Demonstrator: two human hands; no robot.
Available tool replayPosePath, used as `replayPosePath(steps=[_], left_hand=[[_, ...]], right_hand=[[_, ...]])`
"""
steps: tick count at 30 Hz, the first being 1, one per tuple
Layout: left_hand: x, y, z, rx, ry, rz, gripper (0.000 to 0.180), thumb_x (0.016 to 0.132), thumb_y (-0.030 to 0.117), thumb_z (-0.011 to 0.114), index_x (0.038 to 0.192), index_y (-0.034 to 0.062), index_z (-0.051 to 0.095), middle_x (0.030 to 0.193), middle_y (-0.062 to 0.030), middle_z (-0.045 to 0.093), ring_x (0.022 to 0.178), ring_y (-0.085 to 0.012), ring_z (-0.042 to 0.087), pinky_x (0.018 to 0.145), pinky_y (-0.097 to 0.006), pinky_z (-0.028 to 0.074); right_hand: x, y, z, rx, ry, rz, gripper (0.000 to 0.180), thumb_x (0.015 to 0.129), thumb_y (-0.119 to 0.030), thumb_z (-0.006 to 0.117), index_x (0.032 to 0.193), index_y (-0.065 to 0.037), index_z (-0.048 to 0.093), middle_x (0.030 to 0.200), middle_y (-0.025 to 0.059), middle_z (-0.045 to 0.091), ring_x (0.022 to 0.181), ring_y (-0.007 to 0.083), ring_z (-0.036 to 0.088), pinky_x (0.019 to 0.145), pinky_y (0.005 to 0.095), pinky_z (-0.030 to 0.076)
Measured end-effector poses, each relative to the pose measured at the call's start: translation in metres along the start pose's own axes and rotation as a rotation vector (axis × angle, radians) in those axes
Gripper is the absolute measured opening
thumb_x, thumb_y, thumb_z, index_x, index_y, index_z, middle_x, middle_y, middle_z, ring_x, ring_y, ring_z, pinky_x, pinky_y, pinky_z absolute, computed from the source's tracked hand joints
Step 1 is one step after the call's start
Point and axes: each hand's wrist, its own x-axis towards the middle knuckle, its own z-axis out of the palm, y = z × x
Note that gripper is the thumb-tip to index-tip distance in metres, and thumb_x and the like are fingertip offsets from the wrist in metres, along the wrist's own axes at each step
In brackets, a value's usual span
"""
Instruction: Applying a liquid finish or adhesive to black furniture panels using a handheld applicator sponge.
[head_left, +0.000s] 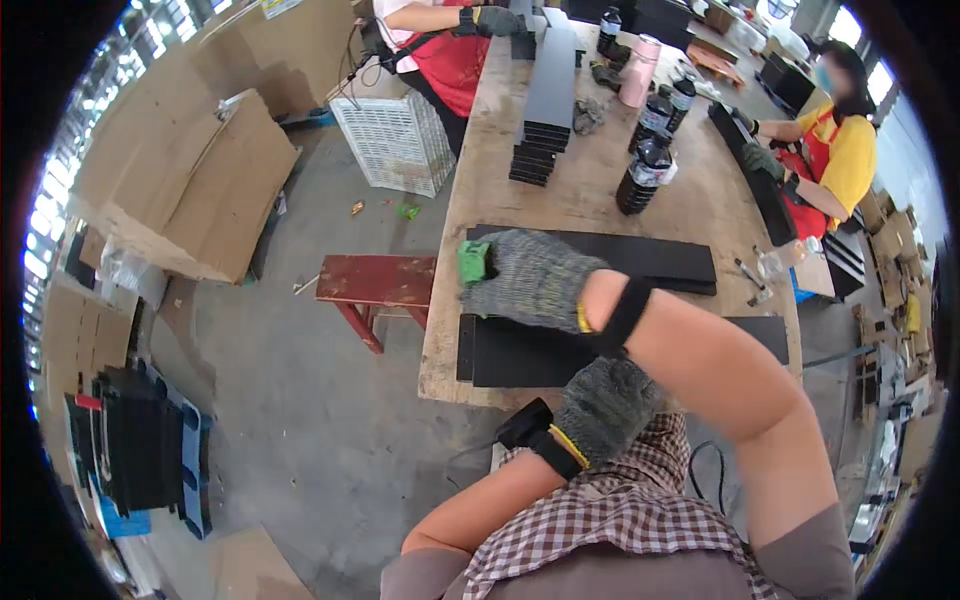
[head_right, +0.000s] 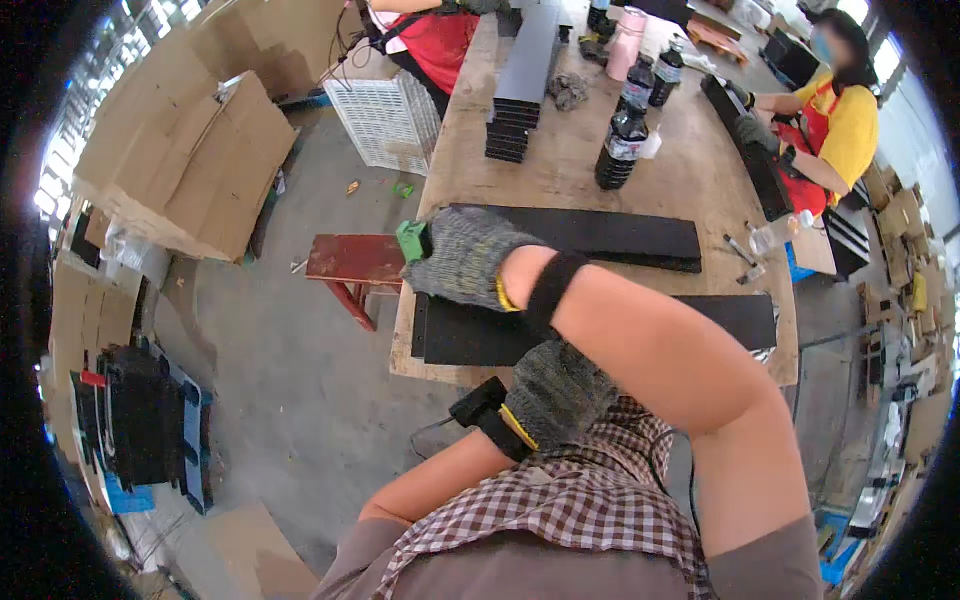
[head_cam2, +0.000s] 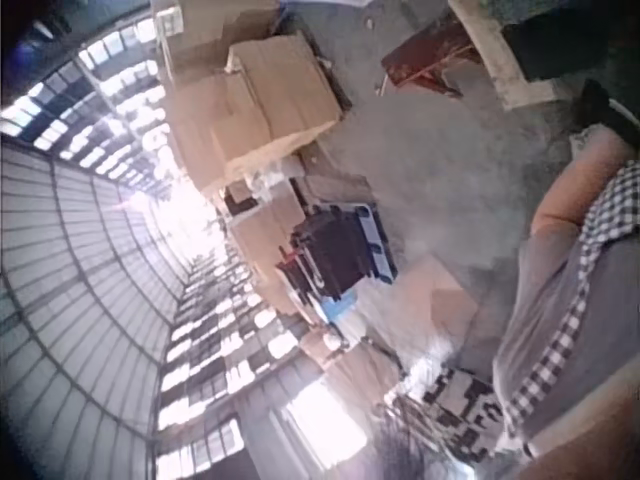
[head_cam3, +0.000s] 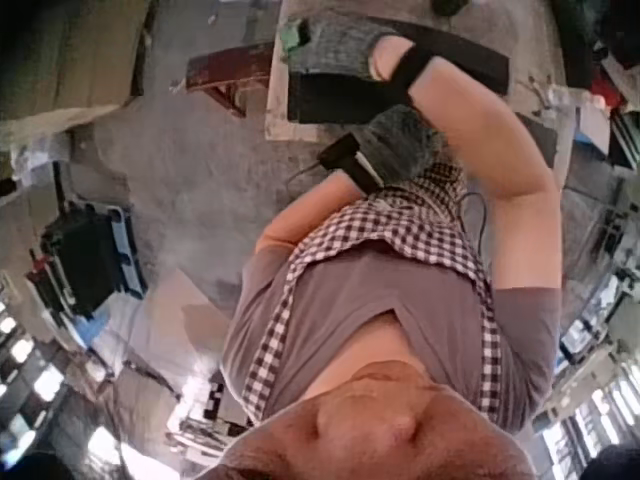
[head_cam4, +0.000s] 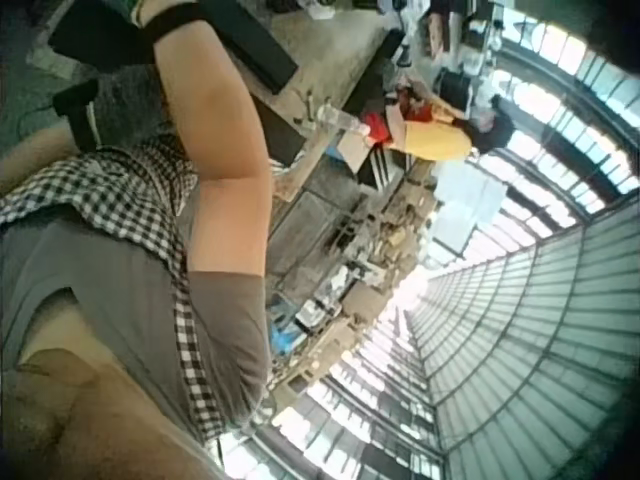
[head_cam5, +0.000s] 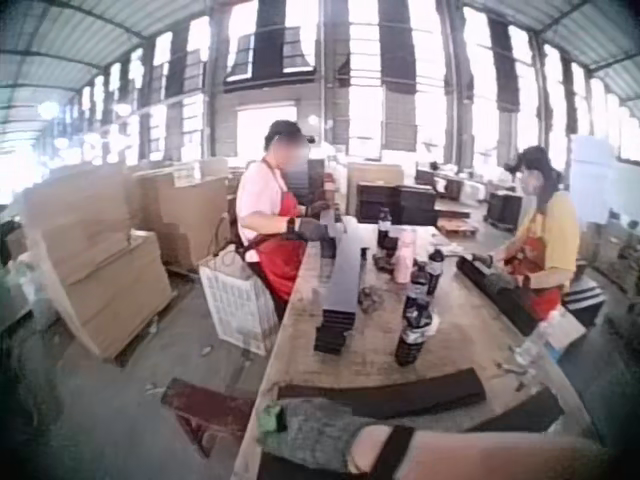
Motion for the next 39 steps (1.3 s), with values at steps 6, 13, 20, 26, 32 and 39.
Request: replayPosePath(steps=[6,13,20,26,32,39], left_hand=[[0.007,0.002,0.001,-0.248,-0.184,-0.242,0.049,0.096,0.028,0.059,0.139,0.0053,0.058,0.137,-0.0166,0.062,0.123,-0.0354,0.059,0.101,-0.048,0.05],[0.012,-0.001,-0.007,-0.149,-0.192,-0.081,0.051,0.099,0.033,0.057,0.142,0.0055,0.057,0.15,-0.0182,0.054,0.137,-0.0396,0.051,0.11,-0.051,0.044],[-0.018,0.006,0.027,-0.487,0.025,-0.207,0.052,0.1,0.024,0.053,0.148,0.0033,0.052,0.154,-0.0193,0.051,0.145,-0.0352,0.046,0.12,-0.05,0.036],[-0.005,0.008,0.026,-0.159,-0.117,-0.155,0.051,0.101,0.023,0.052,0.149,0.0039,0.052,0.156,-0.0174,0.05,0.146,-0.0343,0.045,0.121,-0.051,0.035],[-0.009,0.005,0.022,-0.401,-0.036,-0.175,0.048,0.099,0.024,0.054,0.141,0.0026,0.059,0.152,-0.0197,0.053,0.142,-0.0371,0.048,0.117,-0.051,0.039],[0.011,-0.004,0.004,-0.131,-0.03,-0.071,0.044,0.097,0.028,0.059,0.132,0.0024,0.063,0.136,-0.0202,0.062,0.12,-0.0358,0.06,0.095,-0.047,0.052]], right_hand=[[0.007,-0.004,0.016,-0.057,-0.053,-0.028,0.037,0.083,-0.039,0.07,0.1,-0.006,0.073,0.1,0.025,0.073,0.097,0.0449,0.069,0.085,0.0506,0.055],[0.003,-0.001,0.006,-0.156,0.059,-0.125,0.034,0.087,-0.039,0.07,0.098,-0.007,0.075,0.093,0.0236,0.073,0.092,0.0425,0.07,0.083,0.0517,0.056],[-0.018,-0.052,0.023,-0.248,-0.414,-0.295,0.034,0.089,-0.039,0.067,0.095,-0.007,0.076,0.089,0.0222,0.073,0.086,0.0409,0.071,0.077,0.0503,0.056],[-0.011,-0.037,0.026,-0.219,-0.223,-0.235,0.03,0.088,-0.036,0.066,0.097,-0.009,0.075,0.091,0.0204,0.074,0.087,0.0404,0.071,0.079,0.0505,0.056],[-0.009,-0.034,0.021,-0.257,-0.133,-0.197,0.038,0.088,-0.043,0.068,0.101,-0.008,0.076,0.098,0.0213,0.074,0.094,0.0415,0.071,0.085,0.0502,0.056],[0.01,-0.006,0.018,-0.053,-0.021,0.063,0.043,0.089,-0.044,0.069,0.107,-0.006,0.075,0.106,0.0242,0.073,0.101,0.0432,0.069,0.088,0.0505,0.055]])
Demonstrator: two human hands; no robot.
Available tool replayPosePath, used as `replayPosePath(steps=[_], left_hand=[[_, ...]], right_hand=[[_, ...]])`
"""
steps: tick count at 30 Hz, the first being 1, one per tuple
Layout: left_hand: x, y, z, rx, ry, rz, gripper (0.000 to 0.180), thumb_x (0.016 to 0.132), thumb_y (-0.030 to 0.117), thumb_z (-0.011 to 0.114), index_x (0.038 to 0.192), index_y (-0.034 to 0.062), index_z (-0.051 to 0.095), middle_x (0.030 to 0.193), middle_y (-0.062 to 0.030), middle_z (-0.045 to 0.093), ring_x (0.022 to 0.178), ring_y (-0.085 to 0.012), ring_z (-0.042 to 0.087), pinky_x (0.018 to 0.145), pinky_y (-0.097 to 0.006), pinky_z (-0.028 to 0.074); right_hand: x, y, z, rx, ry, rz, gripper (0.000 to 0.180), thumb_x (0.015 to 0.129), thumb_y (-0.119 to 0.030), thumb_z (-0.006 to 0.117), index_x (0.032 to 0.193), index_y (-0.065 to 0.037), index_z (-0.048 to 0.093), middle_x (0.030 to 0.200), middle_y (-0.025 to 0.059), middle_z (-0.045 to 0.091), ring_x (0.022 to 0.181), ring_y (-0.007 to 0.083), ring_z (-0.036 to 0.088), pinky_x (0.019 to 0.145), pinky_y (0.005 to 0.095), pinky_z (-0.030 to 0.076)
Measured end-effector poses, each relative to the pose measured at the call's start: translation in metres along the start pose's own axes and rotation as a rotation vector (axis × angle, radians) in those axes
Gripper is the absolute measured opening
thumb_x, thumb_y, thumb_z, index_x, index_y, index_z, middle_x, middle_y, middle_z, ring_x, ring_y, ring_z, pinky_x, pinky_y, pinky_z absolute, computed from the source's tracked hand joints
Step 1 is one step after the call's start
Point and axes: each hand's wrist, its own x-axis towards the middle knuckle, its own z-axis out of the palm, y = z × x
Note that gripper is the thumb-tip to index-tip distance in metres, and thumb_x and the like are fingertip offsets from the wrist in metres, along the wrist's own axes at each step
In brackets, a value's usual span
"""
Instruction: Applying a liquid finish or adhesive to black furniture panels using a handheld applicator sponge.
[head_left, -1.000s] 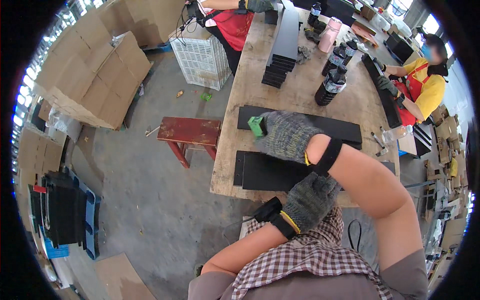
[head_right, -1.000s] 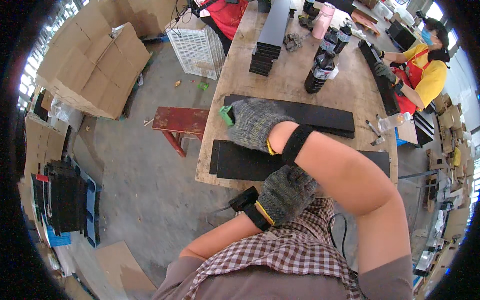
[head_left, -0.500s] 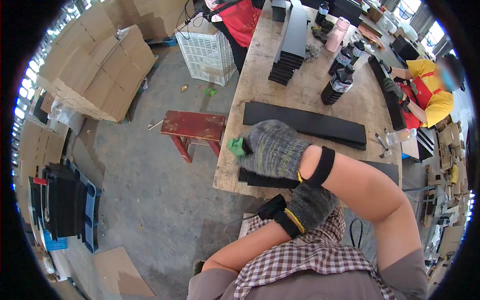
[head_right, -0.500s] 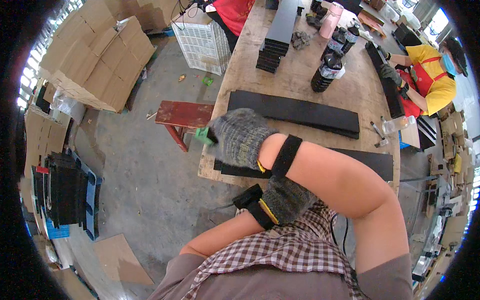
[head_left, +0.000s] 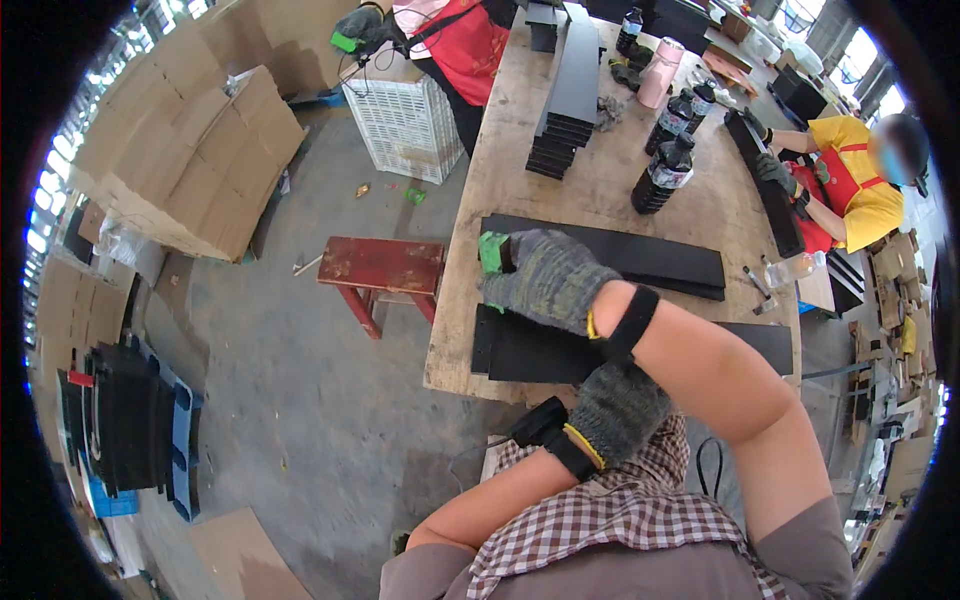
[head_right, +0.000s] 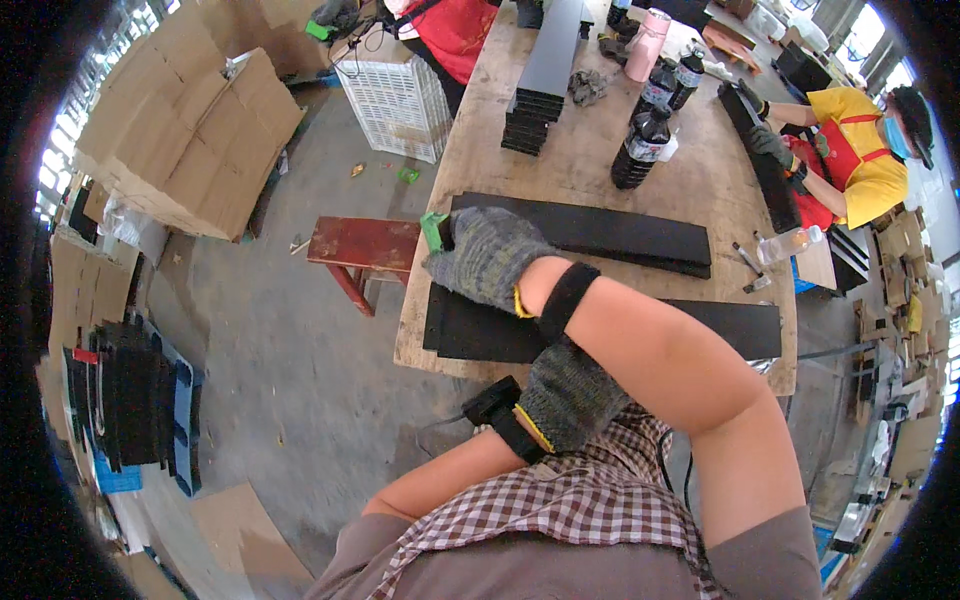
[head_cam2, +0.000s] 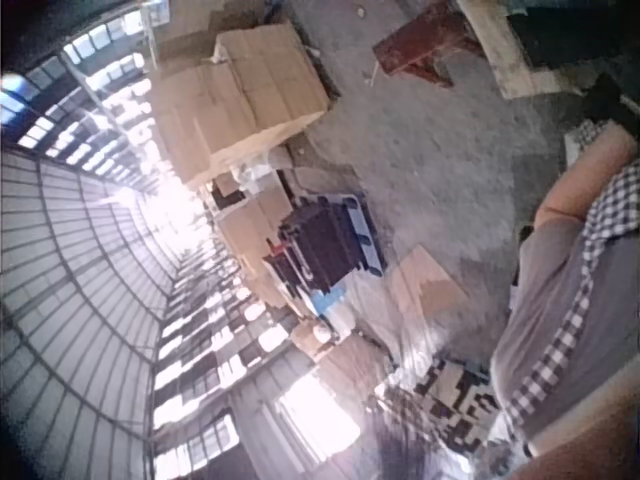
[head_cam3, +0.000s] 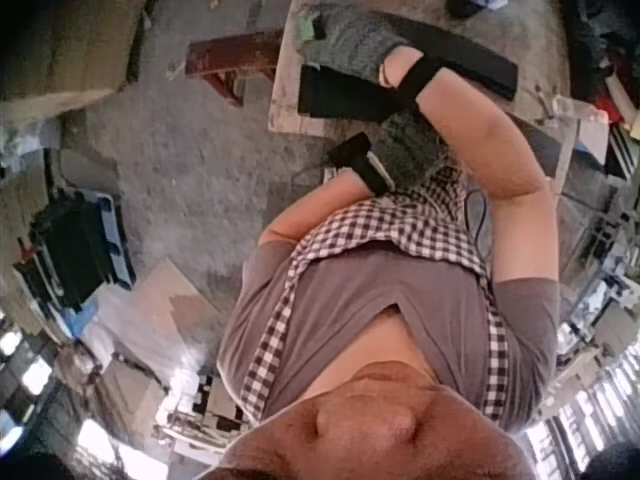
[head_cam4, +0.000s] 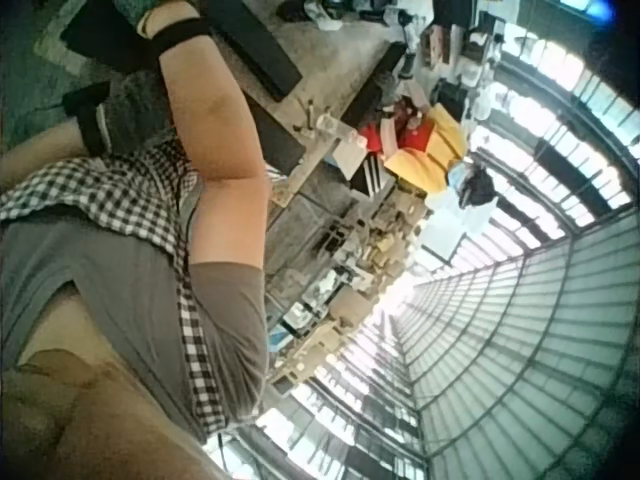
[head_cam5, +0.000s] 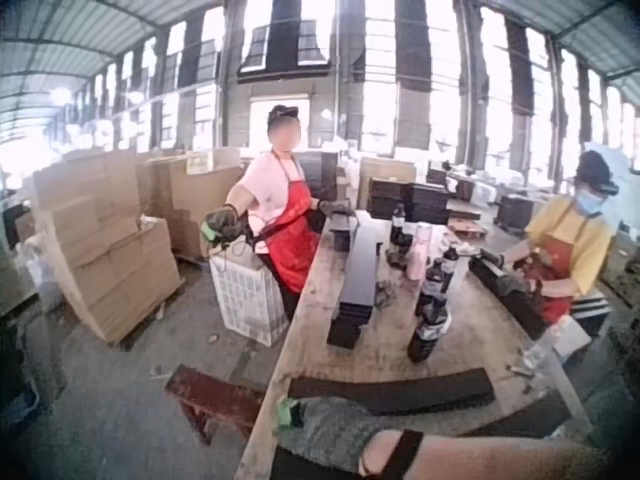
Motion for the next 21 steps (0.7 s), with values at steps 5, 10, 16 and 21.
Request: replayPosePath(steps=[5,10,16,21], left_hand=[[0.001,0.001,0.004,-0.004,-0.006,-0.063,0.049,0.097,0.031,0.061,0.136,0.0021,0.06,0.138,-0.0183,0.061,0.122,-0.0362,0.059,0.099,-0.048,0.051],[-0.004,0.006,-0.002,-0.085,0.013,-0.065,0.054,0.098,0.034,0.061,0.142,0.0026,0.056,0.145,-0.018,0.057,0.132,-0.0364,0.054,0.109,-0.048,0.045],[0.002,0.006,-0.024,0.022,-0.486,-0.072,0.067,0.1,0.045,0.06,0.155,0.0111,0.046,0.16,-0.016,0.045,0.147,-0.0364,0.043,0.121,-0.05,0.035],[-0.003,0.003,-0.027,-0.03,-0.154,0.024,0.062,0.094,0.041,0.067,0.148,0.0116,0.055,0.153,-0.0147,0.052,0.143,-0.0366,0.047,0.119,-0.049,0.038]], right_hand=[[-0.011,0.015,0.003,-0.026,0.107,-0.043,0.037,0.088,-0.039,0.068,0.106,-0.007,0.072,0.108,0.0236,0.072,0.103,0.0447,0.068,0.09,0.0521,0.055],[-0.027,0.003,-0.022,-0.1,0.023,0.05,0.033,0.087,-0.039,0.065,0.105,-0.013,0.072,0.106,0.0206,0.074,0.1,0.0431,0.07,0.086,0.0525,0.056],[-0.036,0.02,-0.013,-0.067,0.012,0.068,0.039,0.086,-0.044,0.066,0.107,-0.012,0.072,0.107,0.0201,0.074,0.102,0.0423,0.07,0.088,0.0522,0.055],[-0.071,0.041,-0.04,-0.077,0.0,0.183,0.042,0.084,-0.047,0.067,0.106,-0.011,0.073,0.105,0.0208,0.074,0.102,0.042,0.07,0.088,0.0523,0.055]])
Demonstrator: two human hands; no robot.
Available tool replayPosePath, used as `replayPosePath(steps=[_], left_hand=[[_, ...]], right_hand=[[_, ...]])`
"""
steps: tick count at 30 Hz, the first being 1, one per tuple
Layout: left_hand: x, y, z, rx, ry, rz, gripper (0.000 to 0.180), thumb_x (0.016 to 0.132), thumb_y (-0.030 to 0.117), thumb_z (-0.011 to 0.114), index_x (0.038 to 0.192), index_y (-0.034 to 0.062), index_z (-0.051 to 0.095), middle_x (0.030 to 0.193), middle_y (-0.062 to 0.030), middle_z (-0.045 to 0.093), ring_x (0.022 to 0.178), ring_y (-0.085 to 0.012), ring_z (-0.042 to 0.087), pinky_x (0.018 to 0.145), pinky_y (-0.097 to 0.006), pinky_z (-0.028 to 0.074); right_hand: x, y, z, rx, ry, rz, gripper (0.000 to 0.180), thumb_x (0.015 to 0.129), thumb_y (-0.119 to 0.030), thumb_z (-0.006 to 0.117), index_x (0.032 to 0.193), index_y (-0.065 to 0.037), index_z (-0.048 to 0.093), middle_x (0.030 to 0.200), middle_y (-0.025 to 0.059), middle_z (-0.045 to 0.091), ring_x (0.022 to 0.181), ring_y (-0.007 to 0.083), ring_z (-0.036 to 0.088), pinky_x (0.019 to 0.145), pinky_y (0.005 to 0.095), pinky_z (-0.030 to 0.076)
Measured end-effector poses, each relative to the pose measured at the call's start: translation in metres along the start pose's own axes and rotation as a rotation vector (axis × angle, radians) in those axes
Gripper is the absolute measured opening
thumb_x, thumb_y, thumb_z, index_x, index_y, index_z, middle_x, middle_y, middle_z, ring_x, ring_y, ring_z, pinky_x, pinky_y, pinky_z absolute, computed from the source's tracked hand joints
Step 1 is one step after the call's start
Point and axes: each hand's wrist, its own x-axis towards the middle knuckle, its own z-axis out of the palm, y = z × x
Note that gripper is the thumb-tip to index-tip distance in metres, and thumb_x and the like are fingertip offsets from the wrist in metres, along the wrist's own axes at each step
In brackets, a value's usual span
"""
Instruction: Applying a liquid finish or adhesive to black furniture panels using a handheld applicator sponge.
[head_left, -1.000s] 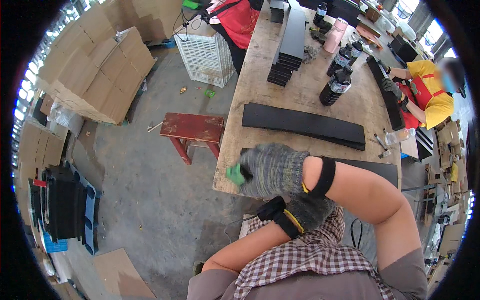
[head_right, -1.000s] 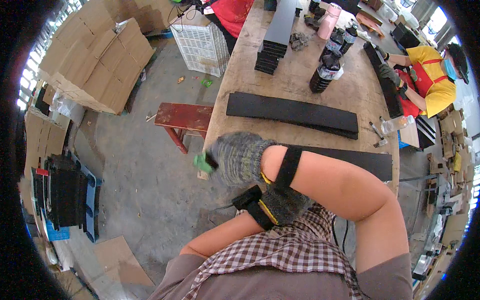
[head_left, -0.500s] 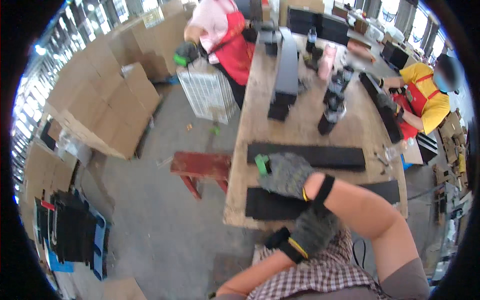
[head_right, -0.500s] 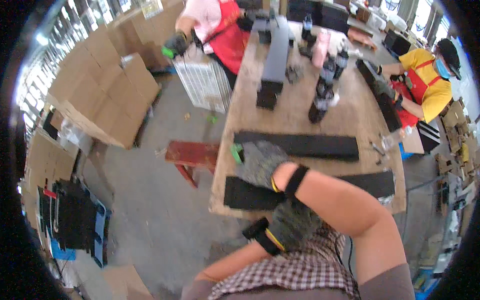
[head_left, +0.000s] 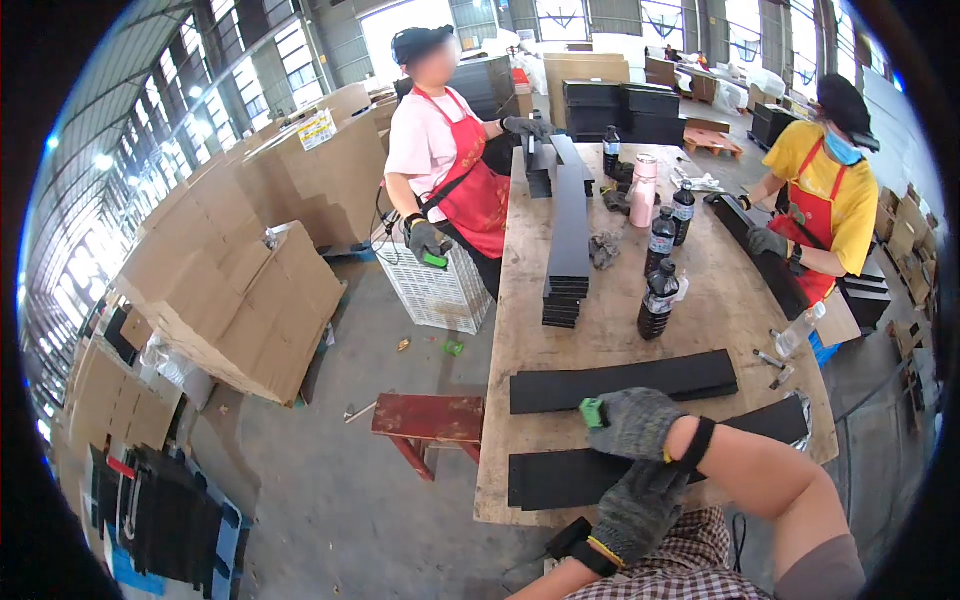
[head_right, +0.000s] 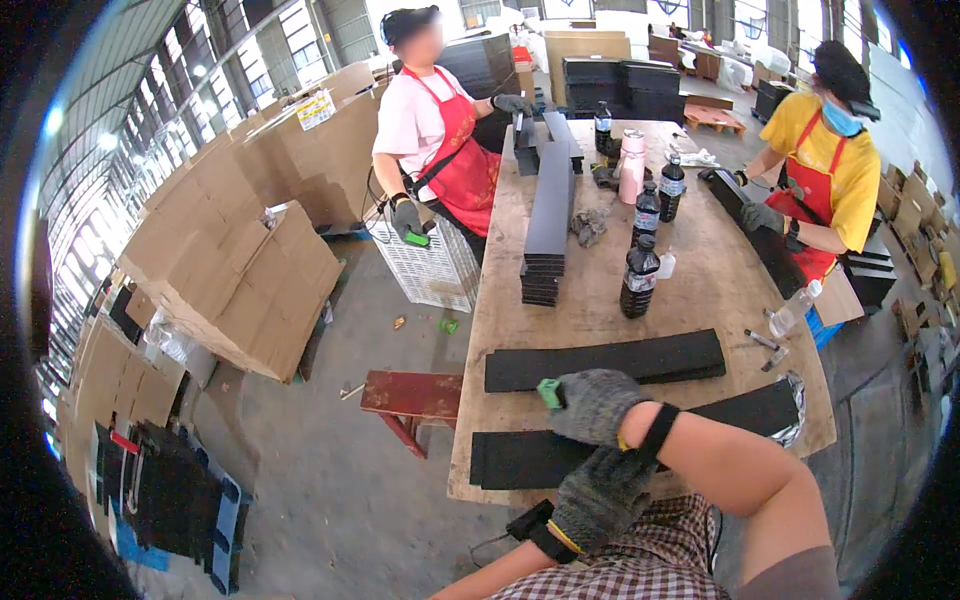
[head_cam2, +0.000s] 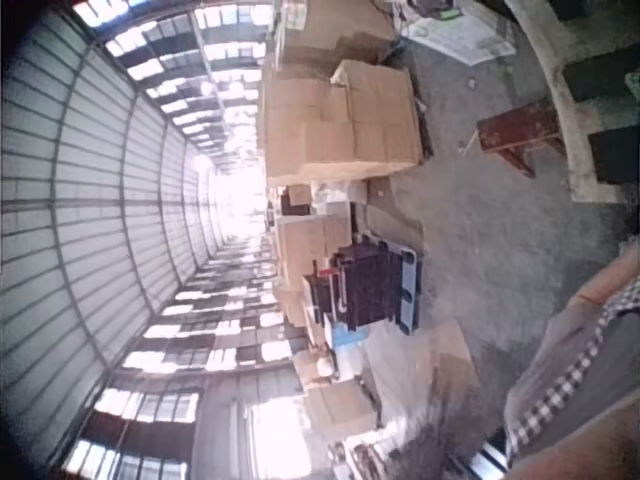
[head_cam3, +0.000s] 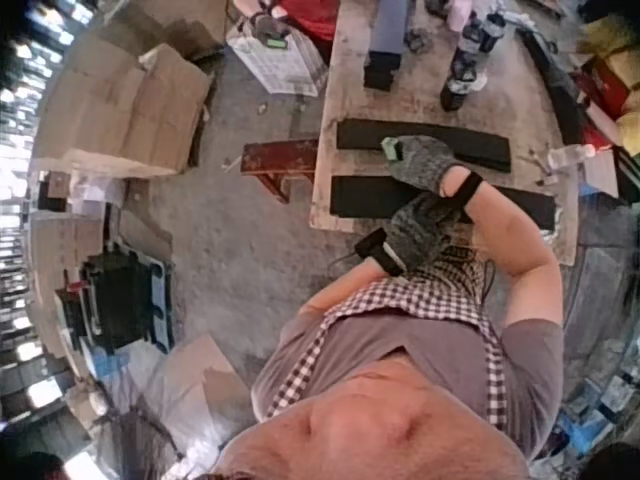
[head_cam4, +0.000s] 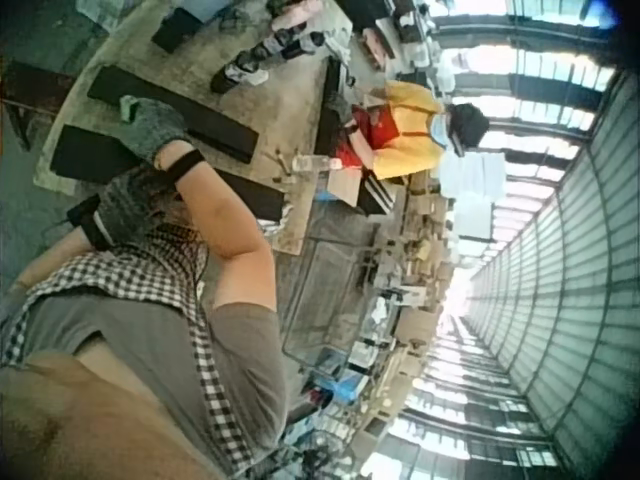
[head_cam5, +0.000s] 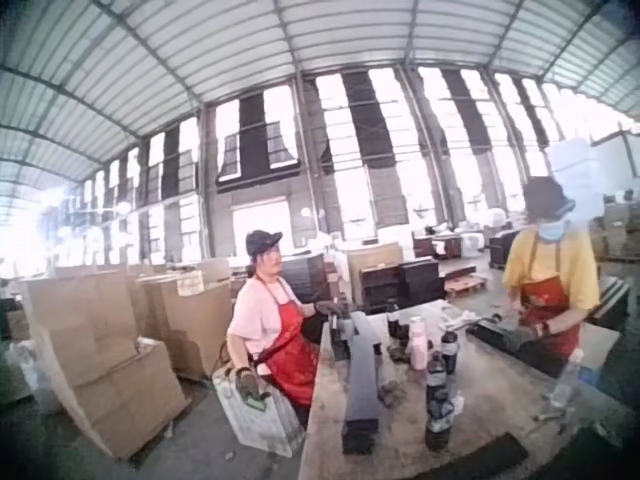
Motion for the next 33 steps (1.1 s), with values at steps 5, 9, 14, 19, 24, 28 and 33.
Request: replayPosePath(steps=[5,9,14,19,24,28,33], left_hand=[[0.011,0.002,-0.001,-0.004,0.026,0.064,0.059,0.09,0.035,0.071,0.143,0.012,0.06,0.15,-0.014,0.054,0.14,-0.0372,0.05,0.118,-0.049,0.041],[0.019,0.003,-0.014,-0.005,-0.003,0.078,0.058,0.083,0.033,0.078,0.136,0.0127,0.065,0.142,-0.0135,0.061,0.132,-0.038,0.056,0.114,-0.054,0.044],[0.027,0.008,-0.015,0.09,0.078,0.148,0.056,0.077,0.031,0.084,0.126,0.0102,0.07,0.133,-0.0148,0.066,0.125,-0.0397,0.062,0.111,-0.057,0.046],[0.029,0.014,-0.008,0.157,0.018,0.14,0.059,0.073,0.031,0.088,0.125,0.0076,0.071,0.131,-0.0164,0.068,0.128,-0.0416,0.061,0.114,-0.056,0.045],[0.024,0.01,-0.011,0.143,-0.008,0.148,0.06,0.074,0.032,0.088,0.126,0.0063,0.071,0.134,-0.0183,0.067,0.131,-0.0434,0.058,0.116,-0.056,0.042],[0.027,0.014,-0.016,0.182,-0.023,0.141,0.059,0.077,0.035,0.087,0.125,0.006,0.07,0.132,-0.0171,0.067,0.128,-0.0403,0.06,0.116,-0.058,0.042],[0.023,0.007,-0.015,0.207,-0.007,0.178,0.067,0.075,0.037,0.088,0.13,0.0067,0.066,0.132,-0.0168,0.066,0.126,-0.0388,0.062,0.115,-0.058,0.043]], right_hand=[[-0.042,0.069,-0.025,-0.083,0.068,0.093,0.036,0.085,-0.044,0.067,0.102,-0.013,0.072,0.101,0.0198,0.074,0.098,0.0416,0.07,0.086,0.0522,0.055],[-0.073,0.122,-0.031,-0.172,0.17,0.149,0.019,0.085,-0.034,0.064,0.099,-0.021,0.069,0.095,0.0171,0.074,0.093,0.0411,0.071,0.079,0.0517,0.056],[-0.109,0.177,-0.054,-0.469,0.212,0.476,0.033,0.081,-0.025,0.063,0.109,-0.011,0.075,0.1,0.0181,0.076,0.095,0.036,0.074,0.079,0.051,0.057],[-0.132,0.245,-0.056,-0.384,0.416,0.685,0.028,0.081,-0.028,0.069,0.1,-0.009,0.079,0.105,0.0171,0.077,0.101,0.0346,0.074,0.083,0.0492,0.058],[-0.154,0.225,-0.066,-0.131,0.376,0.611,0.032,0.083,-0.03,0.068,0.107,-0.012,0.078,0.109,0.0145,0.077,0.102,0.0355,0.073,0.085,0.0493,0.058],[-0.154,0.277,-0.066,-0.303,0.369,0.71,0.03,0.084,-0.031,0.066,0.104,-0.011,0.076,0.104,0.0161,0.076,0.097,0.0366,0.073,0.085,0.0489,0.057],[-0.17,0.308,-0.053,0.197,0.553,0.511,0.041,0.083,-0.044,0.07,0.104,-0.009,0.075,0.099,0.0192,0.075,0.095,0.0391,0.071,0.085,0.0485,0.054]])
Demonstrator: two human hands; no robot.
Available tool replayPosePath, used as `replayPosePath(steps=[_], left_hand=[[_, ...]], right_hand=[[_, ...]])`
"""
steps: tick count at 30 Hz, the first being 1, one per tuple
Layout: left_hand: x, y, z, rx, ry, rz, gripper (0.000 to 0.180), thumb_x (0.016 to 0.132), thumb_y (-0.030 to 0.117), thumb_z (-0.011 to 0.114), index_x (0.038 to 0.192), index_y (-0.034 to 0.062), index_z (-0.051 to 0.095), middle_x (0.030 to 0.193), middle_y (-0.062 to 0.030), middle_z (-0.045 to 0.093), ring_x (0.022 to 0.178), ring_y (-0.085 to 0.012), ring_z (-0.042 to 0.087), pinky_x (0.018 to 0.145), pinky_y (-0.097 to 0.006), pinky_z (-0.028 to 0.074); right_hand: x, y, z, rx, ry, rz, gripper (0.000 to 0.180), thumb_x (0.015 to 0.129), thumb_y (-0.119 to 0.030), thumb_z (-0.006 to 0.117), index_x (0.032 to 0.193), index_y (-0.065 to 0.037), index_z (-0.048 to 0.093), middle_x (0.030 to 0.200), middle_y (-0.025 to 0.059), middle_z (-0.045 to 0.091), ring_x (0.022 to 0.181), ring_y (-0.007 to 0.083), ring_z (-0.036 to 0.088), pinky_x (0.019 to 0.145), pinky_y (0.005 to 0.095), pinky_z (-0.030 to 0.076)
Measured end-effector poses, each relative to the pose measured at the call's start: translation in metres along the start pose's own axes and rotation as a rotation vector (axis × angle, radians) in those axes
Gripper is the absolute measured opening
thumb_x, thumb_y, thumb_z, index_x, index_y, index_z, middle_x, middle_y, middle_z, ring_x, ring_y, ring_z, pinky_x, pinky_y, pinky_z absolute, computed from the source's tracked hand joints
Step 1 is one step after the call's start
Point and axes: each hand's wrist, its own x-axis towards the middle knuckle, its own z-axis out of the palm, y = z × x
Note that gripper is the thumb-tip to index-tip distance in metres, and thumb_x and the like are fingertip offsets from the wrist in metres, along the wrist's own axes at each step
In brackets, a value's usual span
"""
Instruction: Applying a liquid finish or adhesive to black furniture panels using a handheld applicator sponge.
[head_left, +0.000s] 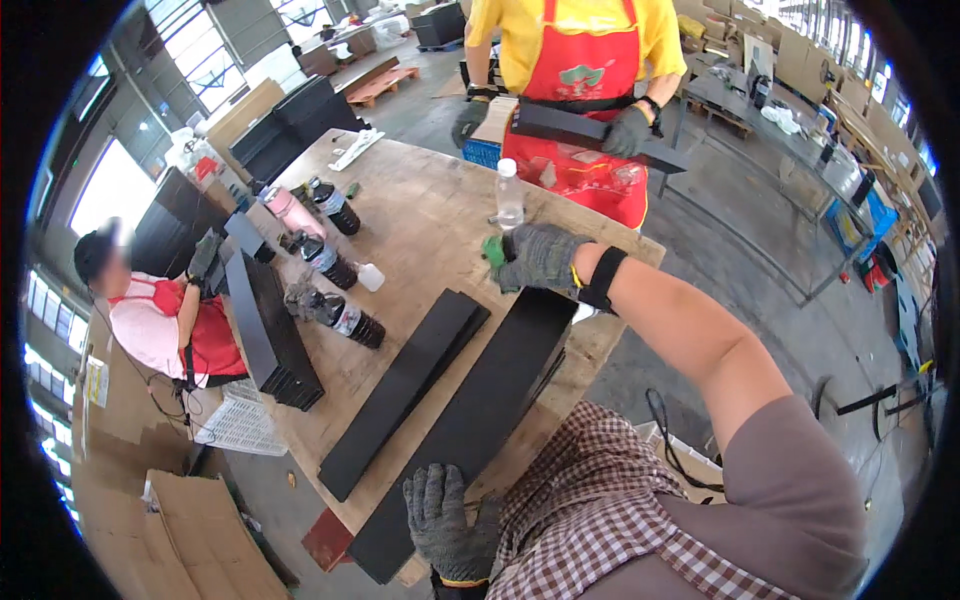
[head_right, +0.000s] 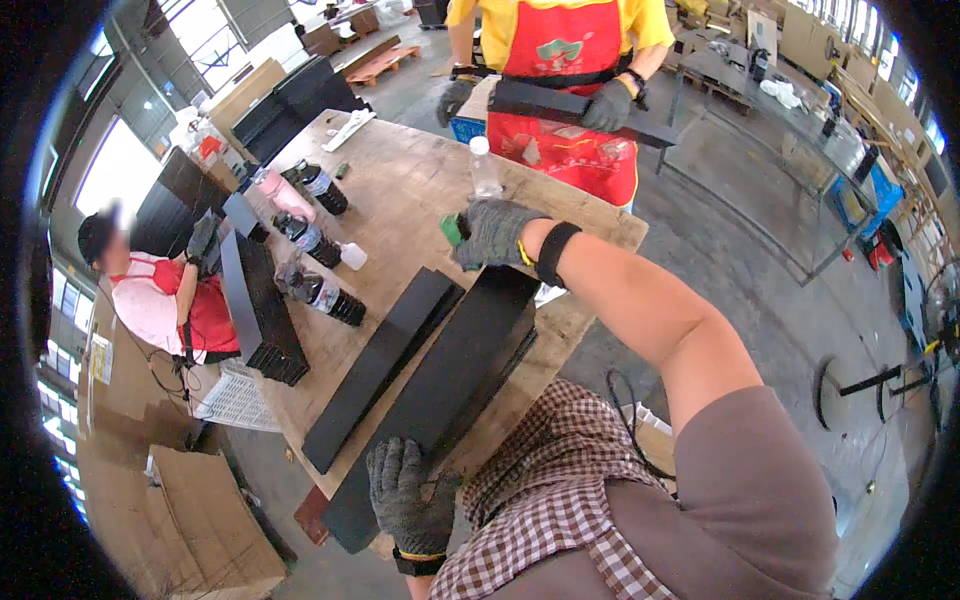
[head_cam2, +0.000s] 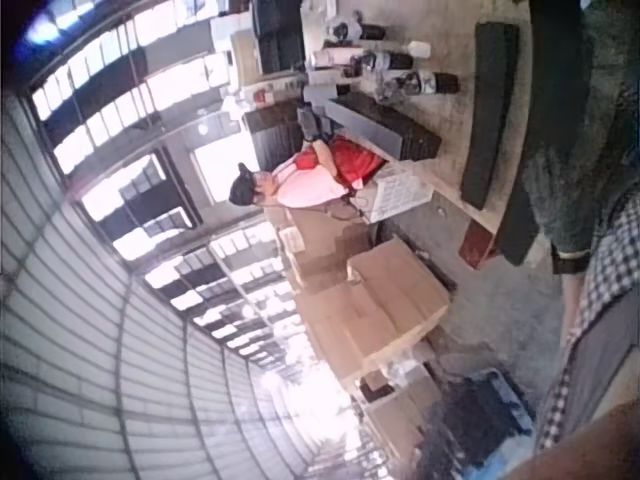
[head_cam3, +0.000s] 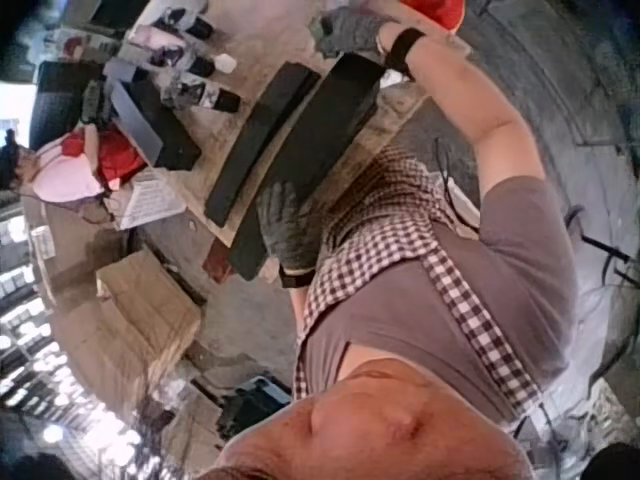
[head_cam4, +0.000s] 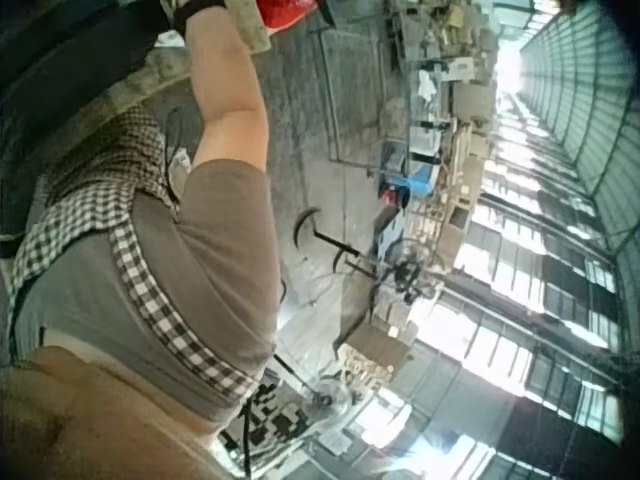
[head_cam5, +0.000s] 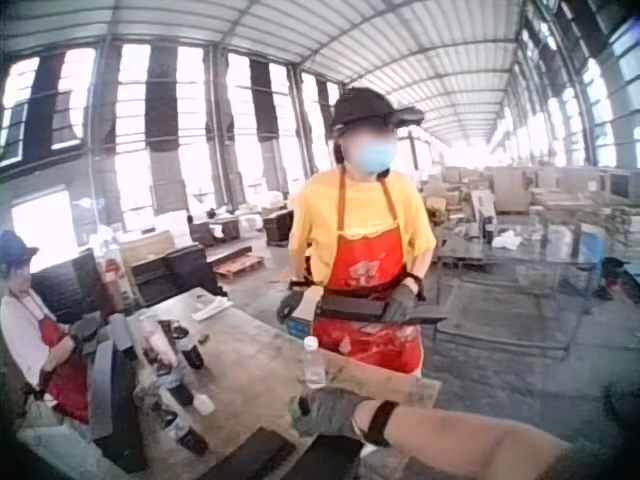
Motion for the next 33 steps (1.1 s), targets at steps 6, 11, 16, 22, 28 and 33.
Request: replayPosePath(steps=[6,11,16,22,28,33], left_hand=[[0.011,0.003,-0.014,-0.031,-0.187,-0.018,0.064,0.084,0.037,0.082,0.134,0.0026,0.064,0.141,-0.0207,0.062,0.134,-0.0436,0.055,0.115,-0.054,0.042],[0.031,-0.01,-0.028,-0.207,-0.442,-0.289,0.093,0.081,0.048,0.085,0.152,0.0009,0.049,0.154,-0.0249,0.05,0.142,-0.0471,0.044,0.12,-0.054,0.035],[0.044,-0.02,-0.01,0.124,-0.372,-0.193,0.11,0.071,0.056,0.089,0.153,-0.0004,0.044,0.153,-0.0313,0.046,0.145,-0.0475,0.039,0.119,-0.057,0.035],[0.056,-0.015,-0.032,-0.042,-0.522,-0.389,0.105,0.075,0.042,0.089,0.156,-0.0004,0.039,0.155,-0.0283,0.045,0.144,-0.0413,0.043,0.119,-0.05,0.038],[0.008,-0.059,-0.048,-0.607,-0.576,-0.564,0.091,0.087,0.03,0.081,0.158,0.0032,0.031,0.148,-0.0216,0.052,0.133,-0.0311,0.054,0.109,-0.045,0.048],[0.016,-0.075,-0.065,-0.595,-0.717,-0.545,0.088,0.094,0.03,0.073,0.164,0.0146,0.021,0.154,-0.018,0.046,0.134,-0.0277,0.054,0.108,-0.053,0.049]], right_hand=[[-0.009,0.006,-0.006,-0.159,0.201,0.137,0.042,0.079,-0.041,0.069,0.098,-0.004,0.074,0.104,0.0245,0.074,0.097,0.0422,0.072,0.085,0.0508,0.056],[-0.036,0.012,-0.013,0.04,0.089,0.134,0.043,0.077,-0.041,0.07,0.099,-0.005,0.074,0.106,0.0239,0.074,0.099,0.0421,0.072,0.086,0.0517,0.056],[-0.079,0.034,-0.019,0.164,0.018,0.188,0.039,0.079,-0.041,0.076,0.096,-0.006,0.074,0.094,0.0168,0.074,0.088,0.0321,0.071,0.08,0.0449,0.056],[-0.115,0.057,0.008,0.42,0.233,0.012,0.033,0.08,-0.039,0.078,0.084,-0.006,0.071,0.085,0.0137,0.072,0.079,0.028,0.068,0.076,0.0418,0.054],[-0.149,0.03,0.021,0.837,0.269,0.157,0.035,0.08,-0.041,0.076,0.088,-0.007,0.072,0.087,0.014,0.073,0.082,0.03,0.069,0.077,0.0426,0.054],[-0.16,-0.002,0.033,0.549,0.426,0.172,0.025,0.083,-0.035,0.073,0.086,-0.01,0.067,0.089,0.0171,0.071,0.087,0.0394,0.068,0.077,0.0489,0.053]])
